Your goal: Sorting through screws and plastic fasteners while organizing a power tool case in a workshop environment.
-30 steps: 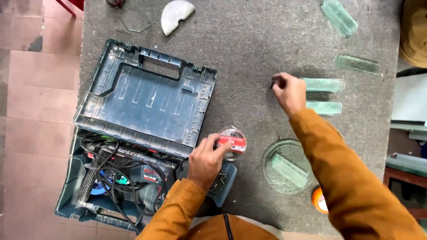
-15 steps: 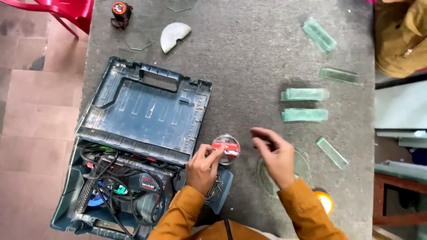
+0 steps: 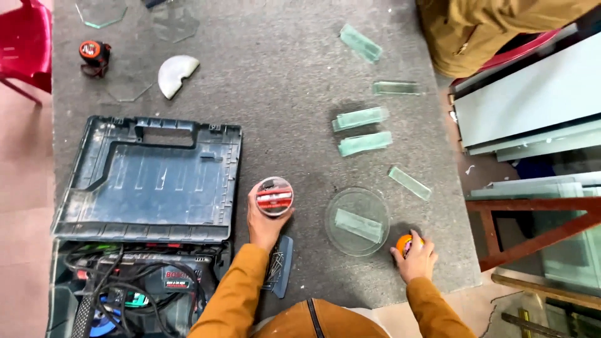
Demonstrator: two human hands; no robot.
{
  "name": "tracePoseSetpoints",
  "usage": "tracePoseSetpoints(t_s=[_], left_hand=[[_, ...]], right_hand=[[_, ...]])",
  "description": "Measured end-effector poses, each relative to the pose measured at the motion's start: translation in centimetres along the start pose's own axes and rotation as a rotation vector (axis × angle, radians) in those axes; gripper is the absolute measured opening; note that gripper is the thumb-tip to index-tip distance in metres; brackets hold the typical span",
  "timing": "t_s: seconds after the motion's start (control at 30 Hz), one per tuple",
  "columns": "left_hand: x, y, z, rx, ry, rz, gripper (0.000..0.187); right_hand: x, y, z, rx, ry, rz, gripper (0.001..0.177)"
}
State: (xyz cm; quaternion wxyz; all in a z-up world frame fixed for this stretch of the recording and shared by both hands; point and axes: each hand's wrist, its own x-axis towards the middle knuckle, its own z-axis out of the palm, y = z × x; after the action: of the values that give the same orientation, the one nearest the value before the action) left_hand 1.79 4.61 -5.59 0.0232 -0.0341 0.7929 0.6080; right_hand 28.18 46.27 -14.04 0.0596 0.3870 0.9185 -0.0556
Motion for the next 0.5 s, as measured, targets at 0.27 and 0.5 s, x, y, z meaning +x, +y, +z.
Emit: tracePoseSetpoints(t_s=[0.27,0.5], left_hand=[[-1.6,12.1,-4.4,0.015,-0.422,0.199,0.1],[-7.7,19.9,-8.9,0.127,-0.795,-0.036,0.069]], right_hand=[[-2.7,-20.5,-25.0,0.971,-0.263,-0.496,0.067],[-11.4,-27.7,-30.4,0.848,-0.292,-1.108,0.067]])
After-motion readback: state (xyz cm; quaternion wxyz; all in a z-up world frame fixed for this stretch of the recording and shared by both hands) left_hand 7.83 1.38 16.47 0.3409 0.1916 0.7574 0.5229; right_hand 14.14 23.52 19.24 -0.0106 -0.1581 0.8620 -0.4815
